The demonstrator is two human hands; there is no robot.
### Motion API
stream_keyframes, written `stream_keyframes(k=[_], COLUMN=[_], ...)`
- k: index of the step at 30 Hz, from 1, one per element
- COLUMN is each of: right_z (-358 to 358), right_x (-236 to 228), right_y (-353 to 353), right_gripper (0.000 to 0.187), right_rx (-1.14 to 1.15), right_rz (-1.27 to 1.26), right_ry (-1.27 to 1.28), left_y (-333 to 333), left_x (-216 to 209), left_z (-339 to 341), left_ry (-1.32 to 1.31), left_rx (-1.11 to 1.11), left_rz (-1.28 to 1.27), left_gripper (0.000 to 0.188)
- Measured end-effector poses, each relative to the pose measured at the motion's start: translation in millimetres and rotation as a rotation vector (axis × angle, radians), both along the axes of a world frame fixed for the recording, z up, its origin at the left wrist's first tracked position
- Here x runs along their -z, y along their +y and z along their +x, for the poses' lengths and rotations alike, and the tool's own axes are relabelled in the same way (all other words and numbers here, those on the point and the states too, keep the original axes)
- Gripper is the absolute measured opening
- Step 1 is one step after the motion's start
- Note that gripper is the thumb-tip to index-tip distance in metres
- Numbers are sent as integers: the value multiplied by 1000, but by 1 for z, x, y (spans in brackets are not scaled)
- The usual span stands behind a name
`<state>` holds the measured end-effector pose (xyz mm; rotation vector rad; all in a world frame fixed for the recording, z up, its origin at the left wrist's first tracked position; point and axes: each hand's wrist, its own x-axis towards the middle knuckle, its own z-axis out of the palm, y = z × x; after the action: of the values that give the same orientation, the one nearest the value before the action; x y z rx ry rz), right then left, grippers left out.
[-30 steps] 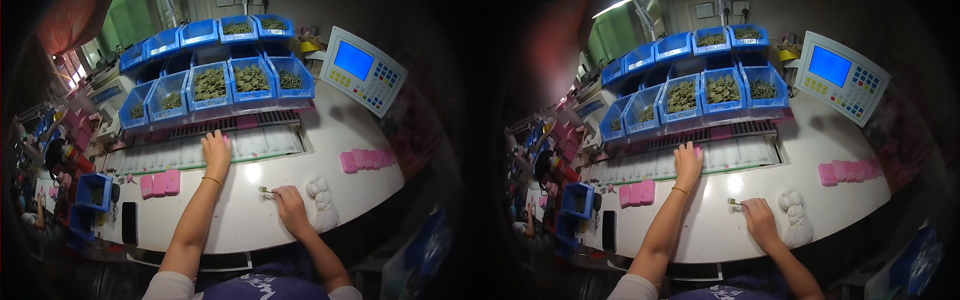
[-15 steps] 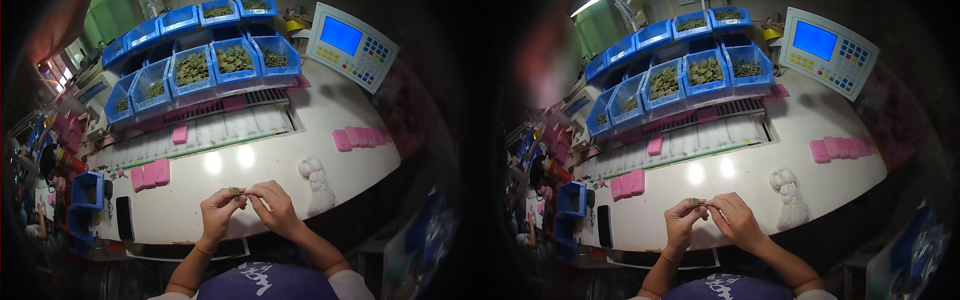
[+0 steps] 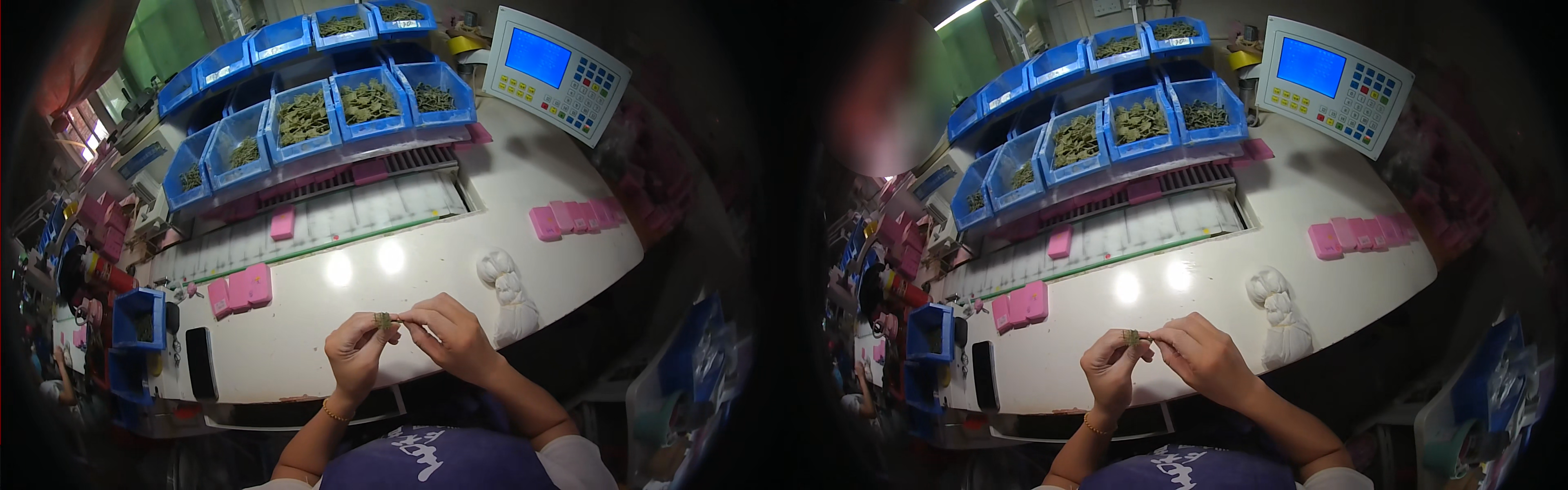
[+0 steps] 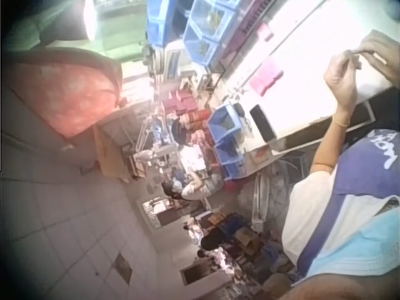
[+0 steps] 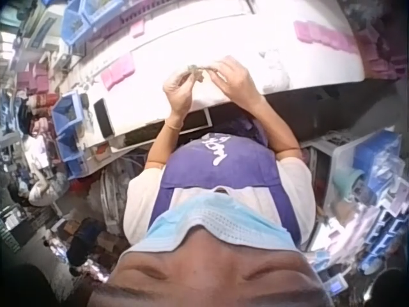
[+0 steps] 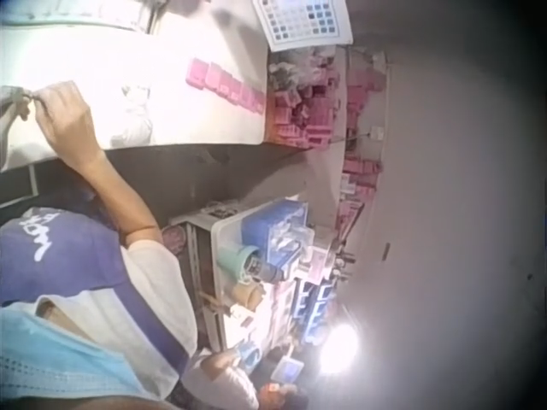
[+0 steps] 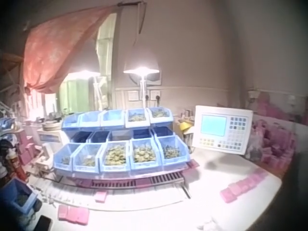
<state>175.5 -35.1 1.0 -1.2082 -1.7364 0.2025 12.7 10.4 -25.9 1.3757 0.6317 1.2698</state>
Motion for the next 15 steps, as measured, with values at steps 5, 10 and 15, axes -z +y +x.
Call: stream_keyframes(k=[5, 10, 15], right_z=[-1, -1, 0], right_x=[2, 1, 8], right_y=[5, 1, 6], right_gripper=[18, 11, 12], right_rx=[44, -134, -317], right_rz=[117, -626, -952], right_ry=[-94, 632, 1258], left_y=[-4, -5, -6], left_x=[1, 1, 2], left_z=[0, 2, 3], left_ry=[70, 215, 246], left_rx=[-72, -149, -198], left_rz=[65, 316, 351], left_gripper=[11, 16, 13])
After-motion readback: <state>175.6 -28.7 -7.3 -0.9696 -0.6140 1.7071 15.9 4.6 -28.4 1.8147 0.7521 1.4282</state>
